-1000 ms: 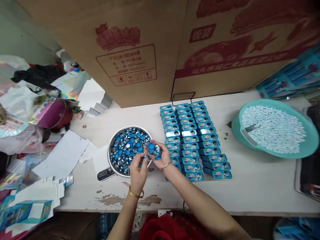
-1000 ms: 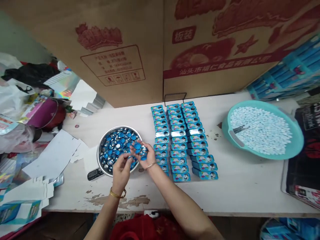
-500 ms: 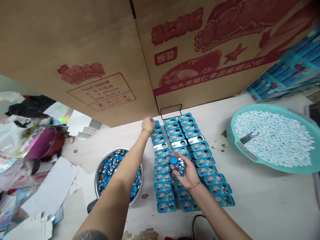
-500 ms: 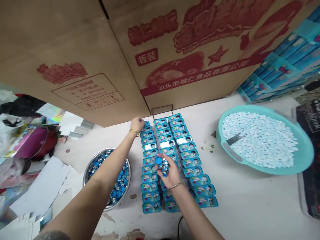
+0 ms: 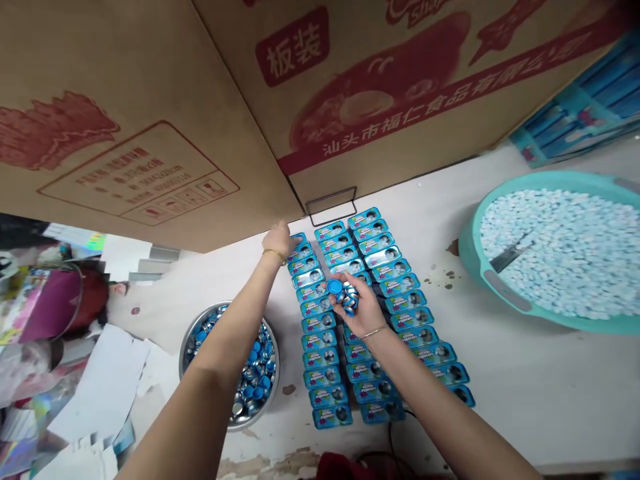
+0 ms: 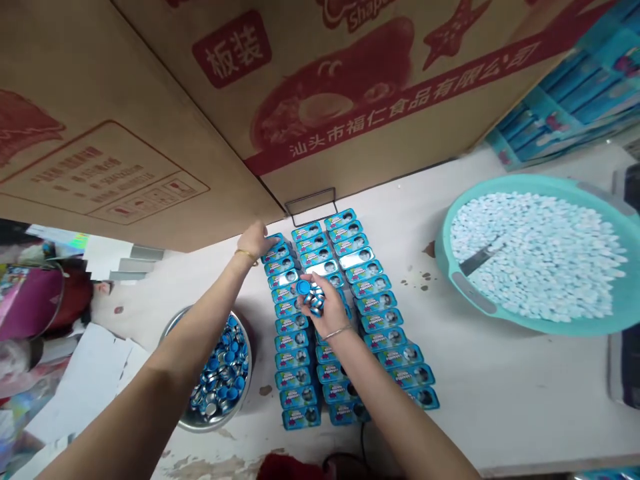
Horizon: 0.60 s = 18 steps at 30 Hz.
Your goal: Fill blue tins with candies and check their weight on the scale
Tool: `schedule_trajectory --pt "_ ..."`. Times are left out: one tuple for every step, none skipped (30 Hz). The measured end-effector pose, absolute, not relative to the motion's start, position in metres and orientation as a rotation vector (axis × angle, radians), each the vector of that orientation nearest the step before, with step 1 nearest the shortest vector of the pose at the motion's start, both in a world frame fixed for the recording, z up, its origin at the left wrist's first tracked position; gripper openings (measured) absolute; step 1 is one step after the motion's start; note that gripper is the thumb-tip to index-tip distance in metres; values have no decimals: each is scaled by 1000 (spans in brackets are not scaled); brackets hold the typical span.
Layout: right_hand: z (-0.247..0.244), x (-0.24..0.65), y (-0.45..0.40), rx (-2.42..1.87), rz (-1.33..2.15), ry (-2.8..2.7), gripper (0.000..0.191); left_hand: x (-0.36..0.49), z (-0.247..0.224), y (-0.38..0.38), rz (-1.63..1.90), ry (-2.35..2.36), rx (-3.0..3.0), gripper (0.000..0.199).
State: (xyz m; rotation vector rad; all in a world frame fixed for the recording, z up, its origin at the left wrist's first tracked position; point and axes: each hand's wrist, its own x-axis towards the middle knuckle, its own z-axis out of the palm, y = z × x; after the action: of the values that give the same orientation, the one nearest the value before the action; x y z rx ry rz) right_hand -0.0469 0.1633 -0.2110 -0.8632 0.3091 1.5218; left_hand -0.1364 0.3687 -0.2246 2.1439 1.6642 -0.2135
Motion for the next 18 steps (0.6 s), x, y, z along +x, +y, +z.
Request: schedule_trajectory --pt "-212 -47 166 -865 1512 308 25 -138 -219 356 -122 1614 2169 33" --pt "-213 -47 168 -867 1503 306 25 -141 -214 342 -19 1516 2178 31" --pt "-214 -47 170 -867 1495 305 25 -144 -208 326 98 1366 2168 29" --pt "-215 -48 172 -866 1490 305 25 -147 -203 310 179 1178 2129 28" --pt "-216 -49 174 -866 1488 306 24 -149 -199 295 214 1010 2099 27" --pt "-217 -50 176 -866 1487 308 23 -152 -195 282 234 892 2077 24" --pt "-217 -52 178 -868 1488 311 22 -153 -192 271 236 839 2082 20" --pt "-218 -55 180 -869 1491 315 22 -154 -190 262 244 838 2111 16" --pt "-219 -57 181 -869 1496 319 22 -155 -189 257 267 867 2143 11" --pt "-220 -58 182 -867 1505 322 22 -155 -189 255 301 900 2161 8" --pt "-221 -60 183 -861 1516 323 22 -155 -189 256 343 930 2158 6" --pt "-222 -60 183 -853 1530 322 22 -155 -190 260 385 964 2127 7" --pt "-223 -60 184 -844 1545 319 23 -155 -192 265 421 1014 2074 7" --pt "-223 -60 184 -835 1559 315 23 -155 -195 273 442 1095 2010 7" --pt "-223 -59 184 -829 1569 313 24 -155 -199 282 442 1197 1949 6" --pt "-224 -57 184 -826 1576 314 24 -154 -204 292 431 1275 1910 4" --pt "-224 -56 184 -824 1579 316 25 -154 -210 302 406 1355 1880 3" --pt "-224 -54 184 -824 1580 319 25 -153 -217 314 365 1437 1859 5"
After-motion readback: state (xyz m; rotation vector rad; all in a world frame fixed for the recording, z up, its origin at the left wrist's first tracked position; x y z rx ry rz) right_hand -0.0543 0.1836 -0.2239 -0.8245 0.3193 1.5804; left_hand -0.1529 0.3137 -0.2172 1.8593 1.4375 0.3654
